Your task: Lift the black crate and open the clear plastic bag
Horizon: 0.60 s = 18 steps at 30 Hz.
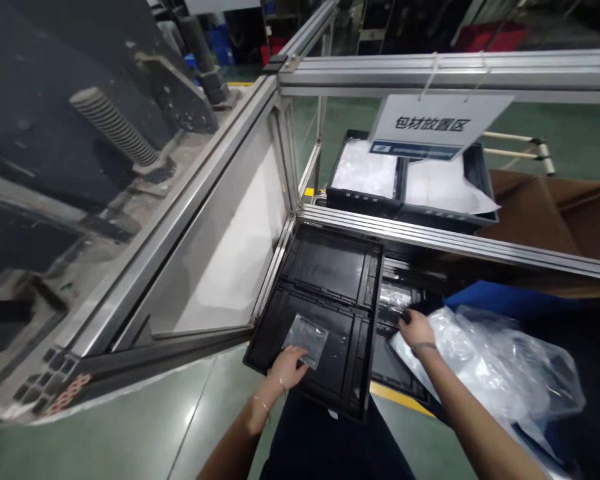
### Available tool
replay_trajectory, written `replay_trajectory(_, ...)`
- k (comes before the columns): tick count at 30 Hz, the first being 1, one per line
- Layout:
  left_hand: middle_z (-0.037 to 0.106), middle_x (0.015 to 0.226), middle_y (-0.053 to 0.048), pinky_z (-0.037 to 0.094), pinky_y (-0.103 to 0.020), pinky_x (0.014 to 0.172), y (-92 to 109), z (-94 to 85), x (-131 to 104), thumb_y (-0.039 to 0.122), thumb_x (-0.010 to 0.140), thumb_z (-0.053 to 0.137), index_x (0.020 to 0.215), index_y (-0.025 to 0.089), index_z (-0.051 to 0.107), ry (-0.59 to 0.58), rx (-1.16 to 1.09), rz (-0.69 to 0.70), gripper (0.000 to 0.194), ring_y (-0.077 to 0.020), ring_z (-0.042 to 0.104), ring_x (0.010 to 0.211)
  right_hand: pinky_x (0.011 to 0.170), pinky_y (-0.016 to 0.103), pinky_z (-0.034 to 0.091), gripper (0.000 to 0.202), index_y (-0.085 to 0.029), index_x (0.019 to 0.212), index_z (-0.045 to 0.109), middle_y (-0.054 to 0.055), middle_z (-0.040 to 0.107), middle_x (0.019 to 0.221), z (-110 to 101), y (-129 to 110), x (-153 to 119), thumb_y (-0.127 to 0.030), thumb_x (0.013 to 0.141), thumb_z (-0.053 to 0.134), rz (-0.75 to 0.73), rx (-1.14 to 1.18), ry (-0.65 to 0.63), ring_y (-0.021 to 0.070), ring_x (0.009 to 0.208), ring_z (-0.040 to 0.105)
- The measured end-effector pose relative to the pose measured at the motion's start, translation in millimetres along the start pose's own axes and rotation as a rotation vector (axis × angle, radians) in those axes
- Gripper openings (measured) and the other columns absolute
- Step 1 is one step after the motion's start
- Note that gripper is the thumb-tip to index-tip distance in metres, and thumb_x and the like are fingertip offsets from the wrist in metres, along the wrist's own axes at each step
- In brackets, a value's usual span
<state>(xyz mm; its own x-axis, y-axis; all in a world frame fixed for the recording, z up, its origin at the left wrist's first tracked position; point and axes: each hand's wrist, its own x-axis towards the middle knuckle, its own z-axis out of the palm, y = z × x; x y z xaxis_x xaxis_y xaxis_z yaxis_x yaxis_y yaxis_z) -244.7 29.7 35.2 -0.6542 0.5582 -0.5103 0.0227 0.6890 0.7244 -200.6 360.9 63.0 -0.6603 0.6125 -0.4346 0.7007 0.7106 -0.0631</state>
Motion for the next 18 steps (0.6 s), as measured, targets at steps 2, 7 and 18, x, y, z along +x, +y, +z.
replay_trajectory(2,0.07,0.094,-0.007,0.049,-0.035,0.087,8.1,-13.8,11.8,0.016,0.072,0.056,0.095,0.02,0.067,0.027,0.005,-0.016,0.027,-0.0204,0.063,0.086,0.096,0.029,0.038,0.035,-0.013,0.114,0.059,0.014,0.058,0.121,9.6,-27.2,-2.7,-0.02,0.088,0.038,-0.142,0.079,-0.038,0.0206,0.113,0.053)
replay_trajectory(7,0.067,0.108,-0.007,0.047,-0.03,0.092,73.8,-70.6,70.6,0.021,0.08,0.05,0.11,0.017,0.061,0.15,-0.023,0.068,0.032,-0.0171,0.062,0.096,0.097,0.037,0.035,0.026,-0.013,0.099,0.064,0.016,0.064,0.11,20.2,-89.7,-7.2,-0.028,0.089,0.045,-0.283,0.198,-0.17,0.0261,0.111,0.054)
replay_trajectory(18,0.064,0.06,-0.006,0.045,-0.044,0.095,116.3,-69.6,157.4,0.018,0.057,0.075,0.05,0.018,0.054,0.009,-0.184,-0.221,0.021,-0.0295,0.065,0.092,0.043,0.017,0.036,0.06,-0.012,0.069,0.062,0.006,0.066,0.067,11.9,-38.1,-109.0,-0.071,0.071,0.053,-0.507,0.903,-1.408,0.0085,0.046,0.057)
